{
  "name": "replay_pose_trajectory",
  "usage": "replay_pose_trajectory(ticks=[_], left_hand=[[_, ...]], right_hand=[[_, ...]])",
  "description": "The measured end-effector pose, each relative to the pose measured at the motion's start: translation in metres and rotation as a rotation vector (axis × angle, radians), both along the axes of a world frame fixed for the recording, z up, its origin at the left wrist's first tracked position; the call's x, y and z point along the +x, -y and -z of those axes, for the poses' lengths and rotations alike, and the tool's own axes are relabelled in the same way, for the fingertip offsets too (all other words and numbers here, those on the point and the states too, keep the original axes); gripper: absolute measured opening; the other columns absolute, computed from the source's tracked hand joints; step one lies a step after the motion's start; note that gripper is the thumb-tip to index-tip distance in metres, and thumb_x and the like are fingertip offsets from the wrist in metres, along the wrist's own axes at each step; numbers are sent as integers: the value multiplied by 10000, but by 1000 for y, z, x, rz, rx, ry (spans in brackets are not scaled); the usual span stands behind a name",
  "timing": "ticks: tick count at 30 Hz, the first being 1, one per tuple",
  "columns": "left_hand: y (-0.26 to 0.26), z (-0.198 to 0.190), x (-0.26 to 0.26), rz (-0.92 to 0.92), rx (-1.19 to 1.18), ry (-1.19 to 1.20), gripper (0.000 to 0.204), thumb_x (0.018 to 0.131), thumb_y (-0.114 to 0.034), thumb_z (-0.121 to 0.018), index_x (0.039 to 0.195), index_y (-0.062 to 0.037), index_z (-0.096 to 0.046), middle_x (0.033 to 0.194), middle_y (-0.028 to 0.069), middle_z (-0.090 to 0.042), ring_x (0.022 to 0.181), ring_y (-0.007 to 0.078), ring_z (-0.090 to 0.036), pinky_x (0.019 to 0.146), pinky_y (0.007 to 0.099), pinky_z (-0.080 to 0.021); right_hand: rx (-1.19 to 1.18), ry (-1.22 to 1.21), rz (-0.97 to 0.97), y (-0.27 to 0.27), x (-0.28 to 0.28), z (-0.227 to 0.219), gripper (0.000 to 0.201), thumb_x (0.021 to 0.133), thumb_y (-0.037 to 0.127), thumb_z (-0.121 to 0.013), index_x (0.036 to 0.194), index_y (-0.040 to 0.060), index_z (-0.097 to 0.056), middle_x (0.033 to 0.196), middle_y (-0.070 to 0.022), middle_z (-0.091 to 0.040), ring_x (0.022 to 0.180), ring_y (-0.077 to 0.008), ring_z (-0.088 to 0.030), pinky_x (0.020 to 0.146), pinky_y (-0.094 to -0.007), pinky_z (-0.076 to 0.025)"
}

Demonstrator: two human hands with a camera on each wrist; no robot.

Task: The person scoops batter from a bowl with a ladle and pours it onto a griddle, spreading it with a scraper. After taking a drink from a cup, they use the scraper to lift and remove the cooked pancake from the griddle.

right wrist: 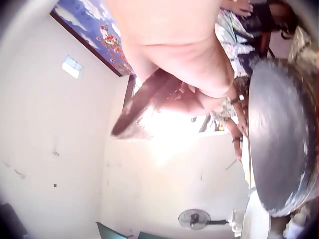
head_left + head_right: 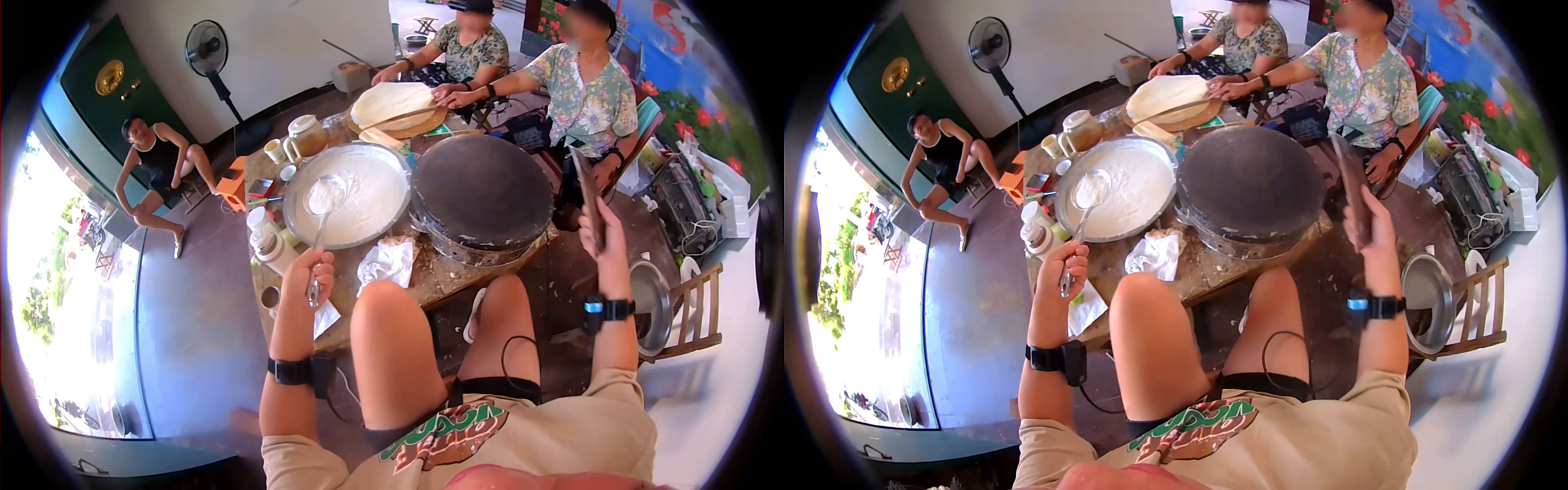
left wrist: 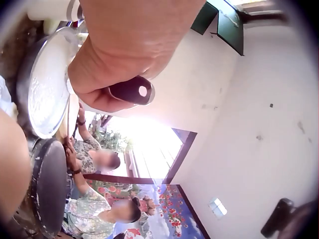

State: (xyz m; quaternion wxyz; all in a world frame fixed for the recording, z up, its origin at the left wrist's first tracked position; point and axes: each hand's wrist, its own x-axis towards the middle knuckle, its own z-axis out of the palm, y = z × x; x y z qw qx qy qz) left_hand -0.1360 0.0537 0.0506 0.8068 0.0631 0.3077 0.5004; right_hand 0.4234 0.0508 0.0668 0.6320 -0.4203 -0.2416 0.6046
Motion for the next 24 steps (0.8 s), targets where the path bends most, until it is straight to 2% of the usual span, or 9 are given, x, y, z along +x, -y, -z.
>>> replay_pose_trajectory(ticks=[4,6,9,12,13,15,18,20,24], left_hand=[[-13,13,34,-26,-5,244,78,923,-91,-449,872,-47,-410,731,36,-485,497,70,-409,389,208,-360],[-20,19,50,-51,5,170,81,908,-83,-452,862,-40,-402,740,47,-483,494,74,-405,388,208,-348],[-21,15,74,-121,-22,-5,85,876,-77,-467,888,-20,-406,749,60,-488,494,72,-408,383,205,-342],[-20,2,80,-119,-7,-204,152,902,-139,-440,826,-8,-438,573,-40,-398,445,55,-391,390,198,-340],[-22,-5,72,32,-54,-27,157,903,-145,-438,828,-7,-440,549,-53,-376,434,52,-382,391,195,-334],[-27,-14,56,110,-37,-55,153,908,-145,-447,833,-12,-437,571,-36,-399,433,49,-395,380,191,-344],[-29,-46,63,-50,-26,-389,141,911,-139,-479,832,-23,-469,642,5,-490,444,47,-427,369,180,-357],[-33,-68,65,-47,32,-520,136,914,-137,-494,836,-26,-490,684,27,-537,455,48,-453,366,172,-368],[-60,-110,67,240,185,-501,99,926,-141,-489,940,-43,-503,731,51,-561,470,64,-492,360,162,-390]], right_hand=[[-51,8,153,63,36,-9,331,860,417,-589,846,86,-592,609,-49,-588,401,-150,-537,311,-234,-390],[-136,1,252,86,35,5,349,858,428,-590,833,80,-592,609,-53,-588,398,-154,-538,311,-230,-390],[-190,-195,189,106,23,46,367,855,442,-593,818,76,-592,582,-40,-545,404,-160,-493,336,-236,-372],[-147,-496,83,115,6,93,295,870,383,-585,815,93,-589,576,-25,-511,433,-161,-448,363,-257,-343],[-167,-551,106,115,-1,107,260,873,356,-583,817,102,-590,578,-20,-509,441,-157,-448,362,-261,-335],[-85,-619,41,113,-11,130,176,874,284,-584,860,110,-604,651,-14,-576,503,-168,-515,399,-278,-382],[-110,-527,183,100,-18,139,201,848,150,-611,1037,82,-607,950,-53,-660,797,-214,-634,665,-314,-513],[-47,-383,253,87,-24,118,224,848,141,-608,1057,62,-586,963,-50,-657,824,-206,-638,711,-318,-518],[71,-72,296,60,-11,96,315,833,90,-605,1133,22,-540,1012,-57,-631,892,-175,-621,812,-319,-502]])
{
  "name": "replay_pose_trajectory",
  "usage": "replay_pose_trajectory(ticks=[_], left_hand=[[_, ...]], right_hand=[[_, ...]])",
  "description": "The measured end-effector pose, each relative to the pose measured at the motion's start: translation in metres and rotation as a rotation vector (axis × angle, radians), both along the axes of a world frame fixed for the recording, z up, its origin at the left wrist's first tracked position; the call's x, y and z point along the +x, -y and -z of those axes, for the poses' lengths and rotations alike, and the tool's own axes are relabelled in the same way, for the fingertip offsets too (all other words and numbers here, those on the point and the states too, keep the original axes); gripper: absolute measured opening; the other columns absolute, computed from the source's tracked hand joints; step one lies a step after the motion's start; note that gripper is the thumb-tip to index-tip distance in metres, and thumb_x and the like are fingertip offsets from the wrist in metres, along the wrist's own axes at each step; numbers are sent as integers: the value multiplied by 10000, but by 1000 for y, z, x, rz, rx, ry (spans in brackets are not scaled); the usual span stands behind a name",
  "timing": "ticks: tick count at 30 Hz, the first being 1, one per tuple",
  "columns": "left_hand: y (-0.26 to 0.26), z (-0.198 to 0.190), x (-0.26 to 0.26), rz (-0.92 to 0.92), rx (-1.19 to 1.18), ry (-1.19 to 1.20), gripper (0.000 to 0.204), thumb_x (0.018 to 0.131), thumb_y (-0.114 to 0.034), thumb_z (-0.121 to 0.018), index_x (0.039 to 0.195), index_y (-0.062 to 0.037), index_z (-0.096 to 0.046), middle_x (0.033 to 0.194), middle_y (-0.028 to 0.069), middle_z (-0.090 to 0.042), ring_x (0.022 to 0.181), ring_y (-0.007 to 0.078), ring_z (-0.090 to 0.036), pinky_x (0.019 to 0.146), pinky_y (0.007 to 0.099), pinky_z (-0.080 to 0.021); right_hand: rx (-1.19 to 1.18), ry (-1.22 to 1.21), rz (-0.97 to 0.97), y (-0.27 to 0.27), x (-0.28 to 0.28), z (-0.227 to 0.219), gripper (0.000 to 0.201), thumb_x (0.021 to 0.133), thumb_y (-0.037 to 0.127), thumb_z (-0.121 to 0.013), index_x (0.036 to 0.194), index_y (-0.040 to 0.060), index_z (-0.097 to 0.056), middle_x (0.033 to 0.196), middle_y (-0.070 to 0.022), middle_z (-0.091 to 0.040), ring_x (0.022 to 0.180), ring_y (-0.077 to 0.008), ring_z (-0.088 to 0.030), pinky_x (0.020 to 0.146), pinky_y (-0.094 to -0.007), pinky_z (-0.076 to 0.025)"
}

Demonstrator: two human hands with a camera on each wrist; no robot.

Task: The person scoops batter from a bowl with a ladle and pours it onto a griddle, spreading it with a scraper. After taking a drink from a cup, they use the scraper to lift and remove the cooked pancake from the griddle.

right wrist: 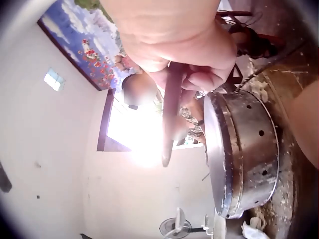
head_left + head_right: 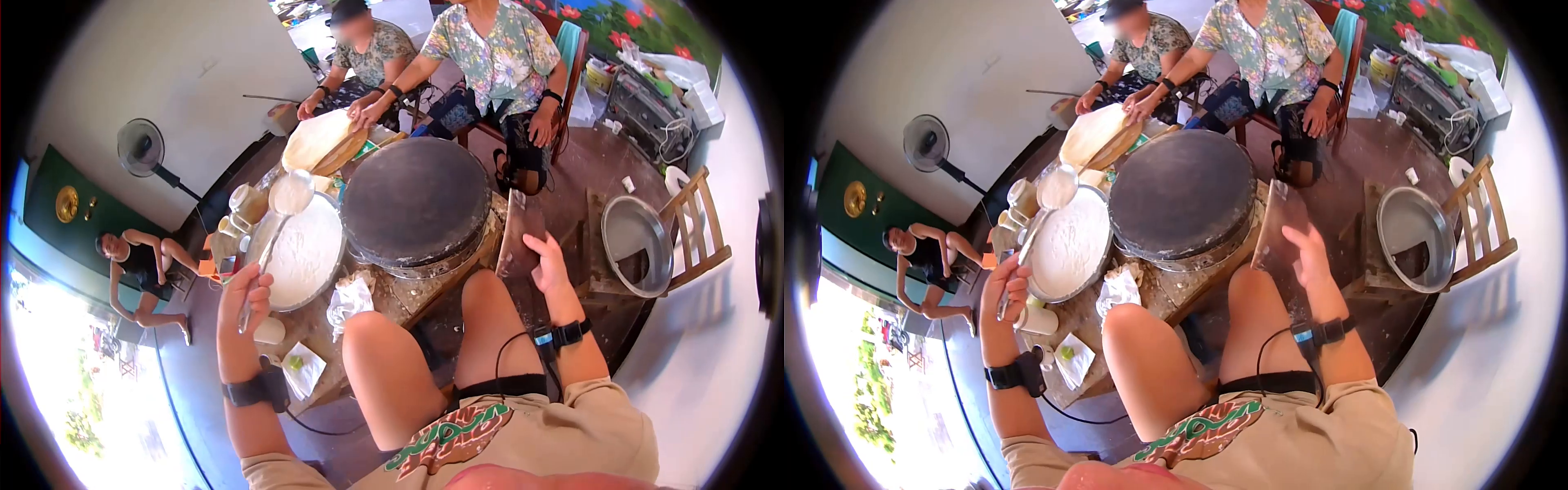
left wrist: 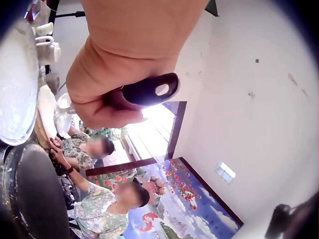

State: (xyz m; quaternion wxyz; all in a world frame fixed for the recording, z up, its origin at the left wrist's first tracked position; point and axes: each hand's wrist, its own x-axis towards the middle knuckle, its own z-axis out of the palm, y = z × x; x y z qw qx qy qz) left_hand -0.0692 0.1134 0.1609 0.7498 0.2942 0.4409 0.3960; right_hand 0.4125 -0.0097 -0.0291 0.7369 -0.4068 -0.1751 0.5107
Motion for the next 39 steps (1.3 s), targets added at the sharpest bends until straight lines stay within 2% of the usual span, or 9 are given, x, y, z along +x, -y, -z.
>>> replay_pose_trajectory(ticks=[3,7,11,18,22,27,30,37,39], left_hand=[[-15,-22,22,192,43,21,193,935,-139,-456,1106,-57,-488,723,55,-551,472,70,-495,360,165,-386],[-25,-38,65,354,46,-27,394,910,-99,-440,1299,-37,-416,717,53,-535,454,77,-470,375,174,-385],[-26,-36,108,470,77,-97,471,862,-86,-449,1323,-12,-387,695,57,-513,415,79,-422,347,189,-328],[-25,-13,163,668,63,-315,544,851,-54,-470,1372,2,-324,681,67,-489,396,89,-414,346,186,-309],[-29,6,177,821,105,-428,573,808,-26,-486,1363,14,-348,645,33,-506,398,67,-437,357,178,-319],[-35,29,179,829,129,-514,610,770,-15,-525,1365,-24,-389,656,6,-521,409,61,-449,372,185,-339],[-40,35,179,859,156,-539,602,779,-24,-527,1365,-24,-388,664,7,-521,423,62,-456,384,191,-346],[-47,37,183,900,219,-595,590,797,-13,-516,1370,-25,-378,664,-3,-511,433,58,-451,400,196,-353],[-49,40,183,898,236,-595,590,798,-7,-513,1372,-25,-374,663,-4,-510,434,56,-450,403,195,-355]], right_hand=[[25,183,77,-17,7,-20,343,830,95,-611,1150,8,-525,1026,-63,-622,900,-160,-612,819,-304,-493],[36,100,207,-33,11,-36,287,823,119,-637,1067,4,-538,955,-57,-615,816,-128,-594,716,-255,-482],[7,130,317,-39,10,-32,252,846,124,-618,1054,7,-537,956,-55,-612,807,-110,-583,720,-245,-478],[-190,108,243,-25,-13,-25,320,824,98,-627,1102,-6,-509,989,-77,-611,848,-129,-596,731,-268,-493],[-120,136,298,-33,-35,17,355,815,85,-629,1129,-9,-495,1009,-92,-607,854,-138,-596,763,-277,-493],[-297,99,221,-37,-71,1,453,786,170,-662,1151,2,-452,919,-66,-579,647,-122,-546,449,-243,-431],[-339,173,204,-48,-86,19,453,807,188,-641,1174,27,-429,952,-59,-580,702,-90,-563,430,-202,-400],[-361,183,293,-59,-105,12,404,830,202,-621,1122,14,-415,913,-84,-548,664,-107,-530,434,-235,-421],[-371,235,300,-60,-107,12,412,826,208,-621,1090,-34,-416,936,-127,-559,708,-142,-541,500,-262,-438]])
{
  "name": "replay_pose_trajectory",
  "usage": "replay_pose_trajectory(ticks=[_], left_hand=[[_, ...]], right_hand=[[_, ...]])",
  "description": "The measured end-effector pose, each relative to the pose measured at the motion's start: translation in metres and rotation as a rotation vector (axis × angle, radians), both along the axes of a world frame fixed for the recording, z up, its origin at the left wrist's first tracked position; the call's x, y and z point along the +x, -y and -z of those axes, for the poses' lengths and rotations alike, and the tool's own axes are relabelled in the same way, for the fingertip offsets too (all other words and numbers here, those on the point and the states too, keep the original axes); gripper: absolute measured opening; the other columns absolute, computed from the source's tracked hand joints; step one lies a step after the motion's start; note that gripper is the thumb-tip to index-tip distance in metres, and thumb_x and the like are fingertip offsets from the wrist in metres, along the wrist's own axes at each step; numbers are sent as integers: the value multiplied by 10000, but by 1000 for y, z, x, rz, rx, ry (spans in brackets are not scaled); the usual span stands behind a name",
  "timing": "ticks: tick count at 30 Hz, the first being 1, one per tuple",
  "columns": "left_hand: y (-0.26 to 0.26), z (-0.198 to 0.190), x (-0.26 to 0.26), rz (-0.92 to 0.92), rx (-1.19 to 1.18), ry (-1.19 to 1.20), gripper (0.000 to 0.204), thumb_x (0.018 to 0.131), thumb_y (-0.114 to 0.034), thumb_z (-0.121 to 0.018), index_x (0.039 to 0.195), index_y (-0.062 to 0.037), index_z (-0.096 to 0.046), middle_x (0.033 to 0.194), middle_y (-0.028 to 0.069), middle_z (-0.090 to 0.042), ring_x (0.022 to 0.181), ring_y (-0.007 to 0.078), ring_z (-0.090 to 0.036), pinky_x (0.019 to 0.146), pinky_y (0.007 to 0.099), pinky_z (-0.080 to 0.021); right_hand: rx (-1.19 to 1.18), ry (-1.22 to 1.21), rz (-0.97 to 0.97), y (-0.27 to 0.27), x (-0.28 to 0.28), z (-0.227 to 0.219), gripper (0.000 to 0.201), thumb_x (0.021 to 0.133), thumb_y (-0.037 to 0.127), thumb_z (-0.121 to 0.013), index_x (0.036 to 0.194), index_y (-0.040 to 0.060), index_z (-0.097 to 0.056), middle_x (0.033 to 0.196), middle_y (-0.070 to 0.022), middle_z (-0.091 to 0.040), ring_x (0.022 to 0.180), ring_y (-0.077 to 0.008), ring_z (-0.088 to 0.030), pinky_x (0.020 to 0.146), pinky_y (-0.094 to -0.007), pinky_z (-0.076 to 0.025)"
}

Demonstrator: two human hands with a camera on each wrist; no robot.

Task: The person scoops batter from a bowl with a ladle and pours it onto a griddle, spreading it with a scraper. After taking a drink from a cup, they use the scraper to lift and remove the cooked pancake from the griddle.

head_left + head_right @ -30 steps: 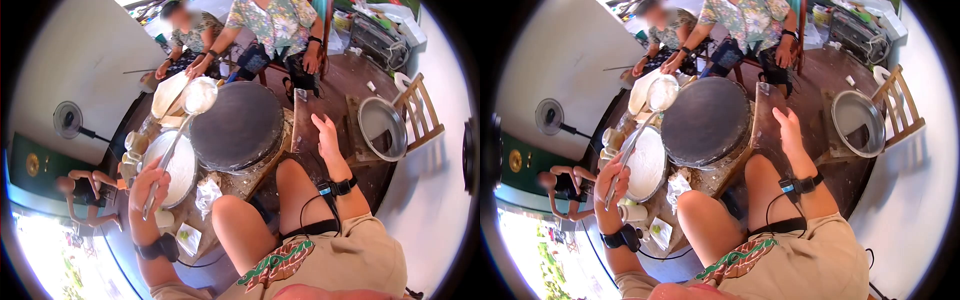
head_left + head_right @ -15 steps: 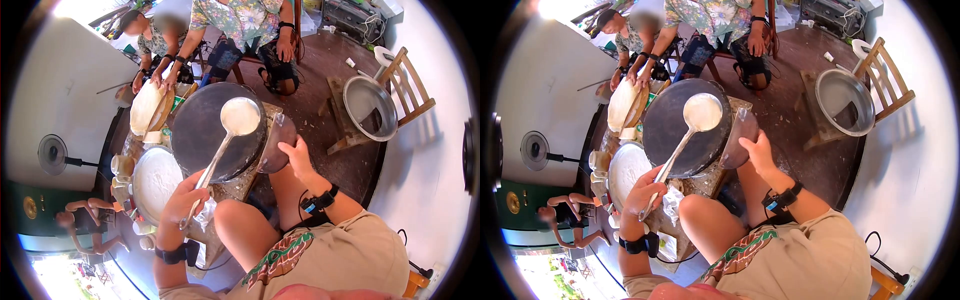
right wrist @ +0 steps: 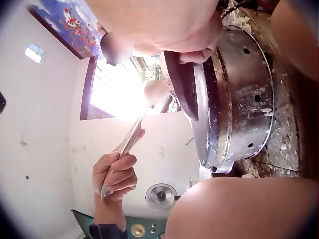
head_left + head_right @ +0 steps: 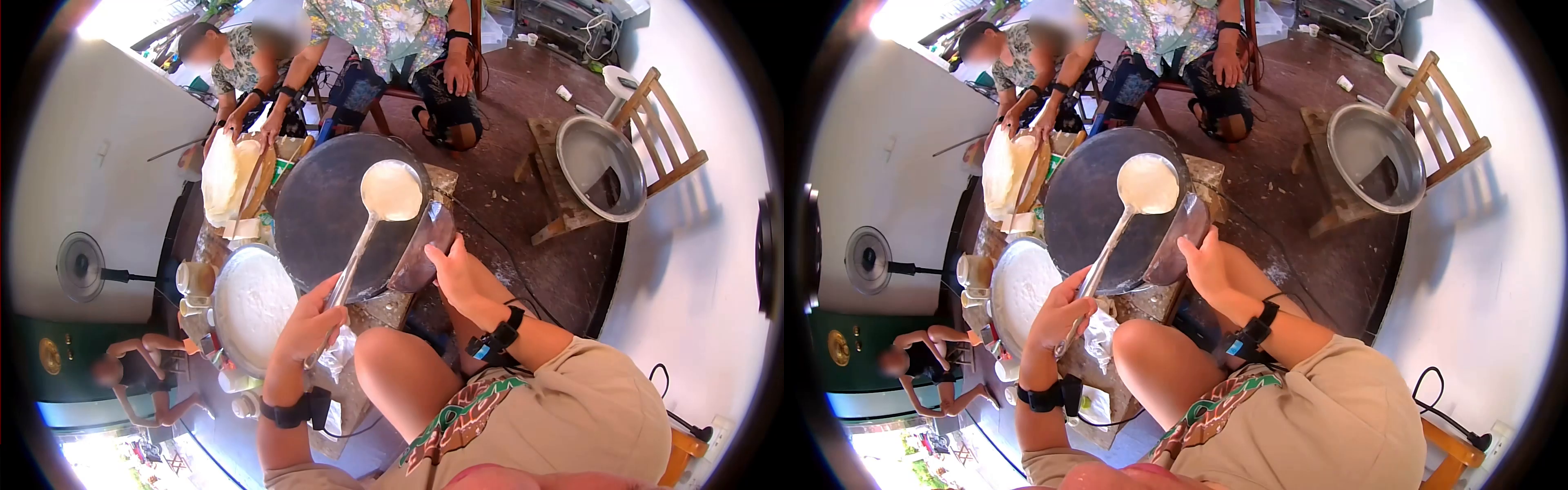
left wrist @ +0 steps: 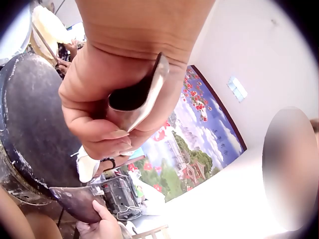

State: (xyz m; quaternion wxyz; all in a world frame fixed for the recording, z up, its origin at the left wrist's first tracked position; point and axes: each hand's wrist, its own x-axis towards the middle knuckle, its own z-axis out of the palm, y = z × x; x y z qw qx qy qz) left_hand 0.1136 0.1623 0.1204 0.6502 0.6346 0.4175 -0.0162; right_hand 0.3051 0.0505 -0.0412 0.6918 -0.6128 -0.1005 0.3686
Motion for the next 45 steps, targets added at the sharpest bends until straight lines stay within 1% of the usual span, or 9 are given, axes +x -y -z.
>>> replay_pose_trajectory(ticks=[4,7,19,25,28,34,38,40,45], left_hand=[[-3,3,1,14,3,14,594,801,-7,-510,1377,-25,-365,660,-6,-510,432,54,-450,397,193,-352],[-6,4,2,52,40,10,593,809,-5,-502,1384,-24,-356,659,-7,-508,430,53,-449,391,192,-346],[-23,2,12,91,59,17,582,821,9,-490,1386,-41,-363,659,-5,-492,434,55,-443,401,200,-347],[-37,3,20,107,108,6,572,809,-2,-489,1371,-36,-386,661,0,-491,433,58,-446,399,200,-343],[-41,-2,26,110,105,-3,580,796,-17,-492,1367,-36,-391,663,1,-492,432,63,-448,396,202,-342],[-56,0,33,119,135,9,579,780,-22,-486,1353,-44,-415,654,3,-489,431,72,-452,397,211,-347],[-63,2,39,107,152,10,549,771,-16,-473,1320,-44,-464,646,11,-488,429,79,-451,402,223,-352],[-66,4,42,112,165,19,549,766,-19,-473,1314,-44,-468,650,12,-491,428,81,-454,398,224,-353],[-76,5,45,130,185,23,566,787,-37,-492,1347,-30,-409,663,8,-499,427,76,-464,387,210,-354]], right_hand=[[19,26,8,-3,-2,7,389,820,169,-607,1072,-53,-410,939,-140,-556,759,-146,-534,595,-274,-458],[48,-53,-4,-4,-4,0,386,826,183,-606,1100,18,-390,866,-78,-508,597,-88,-491,401,-214,-388],[59,-139,43,-18,-1,-14,389,810,113,-592,1083,-32,-357,837,-107,-514,512,-111,-467,373,-239,-368],[-1,-8,127,-32,0,0,405,799,125,-589,1076,-50,-350,835,-156,-540,547,-169,-532,396,-293,-432],[-85,-69,81,-51,10,-16,419,772,129,-597,1088,11,-347,886,-119,-524,557,-118,-502,347,-252,-370],[-51,187,201,-49,15,33,377,767,106,-588,1034,-7,-348,852,-146,-521,472,-134,-479,326,-263,-360],[-125,294,200,-91,29,49,351,770,112,-584,999,-17,-351,850,-151,-519,485,-164,-495,349,-296,-397],[-125,109,148,-89,29,3,345,771,121,-586,978,-16,-346,798,-142,-507,465,-184,-494,352,-304,-403],[-104,157,170,-79,33,5,340,772,120,-577,978,-18,-344,771,-135,-499,462,-173,-491,345,-300,-392]])
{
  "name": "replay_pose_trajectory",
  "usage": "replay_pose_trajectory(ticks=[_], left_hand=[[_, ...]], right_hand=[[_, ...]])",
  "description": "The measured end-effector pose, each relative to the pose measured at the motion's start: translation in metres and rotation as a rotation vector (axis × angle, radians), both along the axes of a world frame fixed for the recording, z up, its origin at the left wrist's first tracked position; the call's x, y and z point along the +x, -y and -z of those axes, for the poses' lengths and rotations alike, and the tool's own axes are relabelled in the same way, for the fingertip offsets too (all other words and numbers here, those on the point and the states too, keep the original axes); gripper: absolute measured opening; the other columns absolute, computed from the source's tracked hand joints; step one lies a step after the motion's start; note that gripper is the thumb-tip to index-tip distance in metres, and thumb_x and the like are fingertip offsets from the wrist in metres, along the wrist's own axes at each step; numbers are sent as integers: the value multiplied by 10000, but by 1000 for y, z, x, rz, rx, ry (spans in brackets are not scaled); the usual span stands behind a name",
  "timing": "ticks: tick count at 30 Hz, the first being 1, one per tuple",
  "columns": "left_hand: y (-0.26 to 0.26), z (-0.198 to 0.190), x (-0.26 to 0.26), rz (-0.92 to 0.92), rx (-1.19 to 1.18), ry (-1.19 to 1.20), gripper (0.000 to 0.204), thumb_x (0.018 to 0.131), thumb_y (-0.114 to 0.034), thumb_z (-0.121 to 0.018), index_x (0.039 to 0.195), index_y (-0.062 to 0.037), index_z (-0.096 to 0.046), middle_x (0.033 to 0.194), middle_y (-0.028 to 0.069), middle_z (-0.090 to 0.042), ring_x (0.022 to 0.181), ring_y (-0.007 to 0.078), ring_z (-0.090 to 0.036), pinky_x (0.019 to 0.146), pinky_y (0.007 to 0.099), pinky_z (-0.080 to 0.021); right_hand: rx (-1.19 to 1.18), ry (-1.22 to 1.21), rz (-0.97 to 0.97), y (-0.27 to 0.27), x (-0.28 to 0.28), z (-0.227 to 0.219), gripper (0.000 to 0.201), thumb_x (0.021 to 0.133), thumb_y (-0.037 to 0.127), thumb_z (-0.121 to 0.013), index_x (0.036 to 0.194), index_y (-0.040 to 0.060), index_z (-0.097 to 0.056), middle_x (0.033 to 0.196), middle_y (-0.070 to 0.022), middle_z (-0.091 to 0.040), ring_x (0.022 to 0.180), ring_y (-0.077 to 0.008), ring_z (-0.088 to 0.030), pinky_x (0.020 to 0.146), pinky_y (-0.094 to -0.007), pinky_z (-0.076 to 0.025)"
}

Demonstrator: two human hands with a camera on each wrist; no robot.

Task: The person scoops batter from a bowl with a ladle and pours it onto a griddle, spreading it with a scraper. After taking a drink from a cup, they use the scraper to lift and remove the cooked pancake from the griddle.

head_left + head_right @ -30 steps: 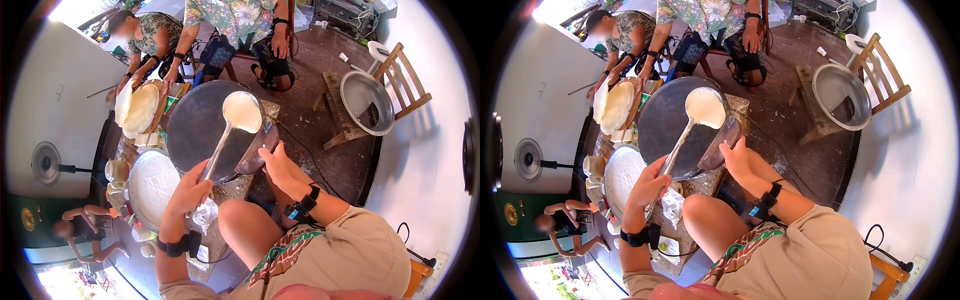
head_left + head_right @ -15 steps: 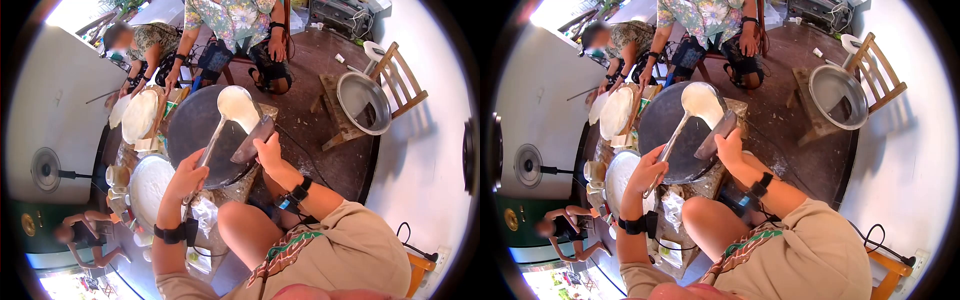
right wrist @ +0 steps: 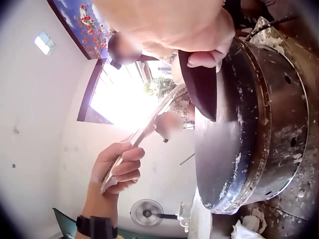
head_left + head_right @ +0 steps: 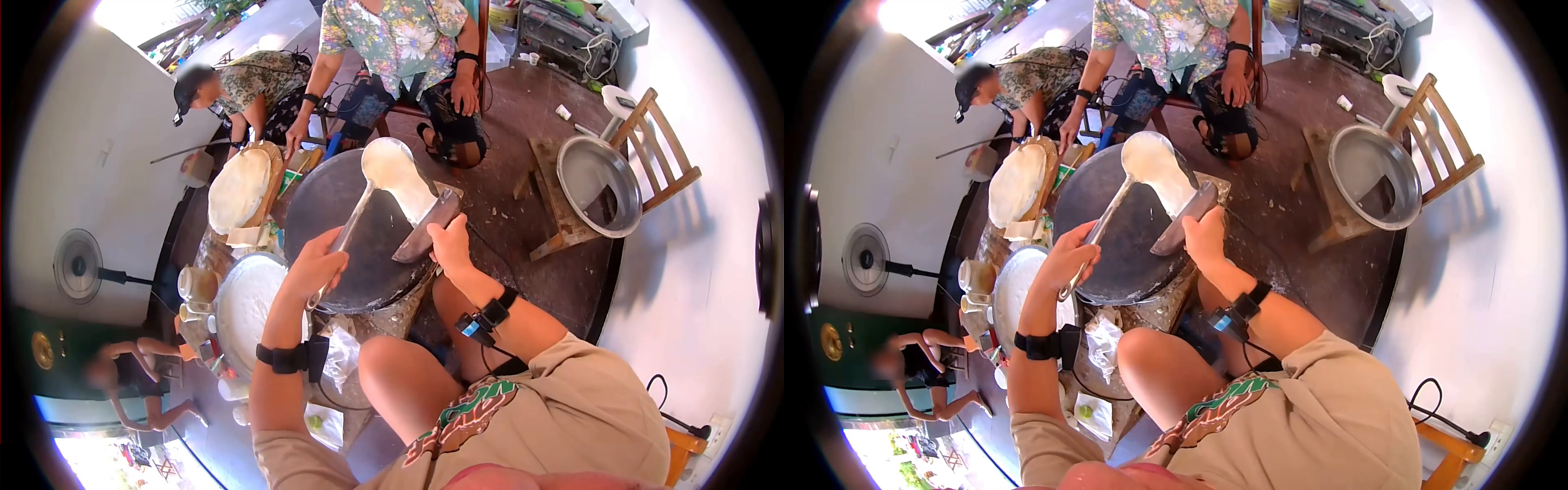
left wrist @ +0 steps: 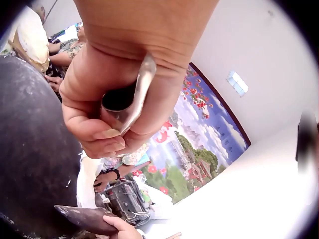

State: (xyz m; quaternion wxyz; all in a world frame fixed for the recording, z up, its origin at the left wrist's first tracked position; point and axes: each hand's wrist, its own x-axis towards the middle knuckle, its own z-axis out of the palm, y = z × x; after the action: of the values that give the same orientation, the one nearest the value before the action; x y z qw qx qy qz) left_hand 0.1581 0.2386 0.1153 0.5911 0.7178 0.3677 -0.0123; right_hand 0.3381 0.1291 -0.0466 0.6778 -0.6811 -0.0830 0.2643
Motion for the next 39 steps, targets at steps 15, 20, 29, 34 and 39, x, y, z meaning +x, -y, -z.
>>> replay_pose_trajectory(ticks=[15,20,29,34,39], left_hand=[[-22,7,15,-103,-14,58,431,768,-43,-473,1193,-7,-531,645,8,-497,424,84,-456,381,237,-351],[-35,20,17,-144,-7,80,423,774,-44,-483,1194,-10,-527,645,10,-500,428,89,-460,383,242,-353],[-50,29,19,-167,-37,78,533,786,-49,-497,1315,-26,-437,646,4,-501,431,71,-463,370,220,-367],[-56,33,17,-233,-26,124,499,772,-42,-494,1270,-25,-469,643,6,-500,431,81,-463,376,227,-365],[-58,38,17,-263,-26,158,425,758,-38,-493,1180,-34,-541,631,10,-496,431,98,-464,386,245,-364]], right_hand=[[26,23,-105,-62,29,-3,454,763,169,-584,1041,-111,-359,873,-274,-587,617,-334,-631,522,-387,-519],[-35,146,-24,-97,38,26,347,753,83,-569,986,-54,-350,762,-158,-520,488,-195,-527,343,-320,-384],[-96,44,-109,-112,29,-23,427,745,145,-561,1015,-102,-341,922,-314,-571,724,-395,-629,601,-422,-523],[-124,163,-61,-87,32,-34,409,743,151,-563,981,-99,-344,910,-318,-573,790,-414,-623,675,-430,-519],[-220,273,-86,-129,49,14,477,740,199,-586,1007,-132,-370,943,-351,-567,907,-465,-578,804,-462,-466]])
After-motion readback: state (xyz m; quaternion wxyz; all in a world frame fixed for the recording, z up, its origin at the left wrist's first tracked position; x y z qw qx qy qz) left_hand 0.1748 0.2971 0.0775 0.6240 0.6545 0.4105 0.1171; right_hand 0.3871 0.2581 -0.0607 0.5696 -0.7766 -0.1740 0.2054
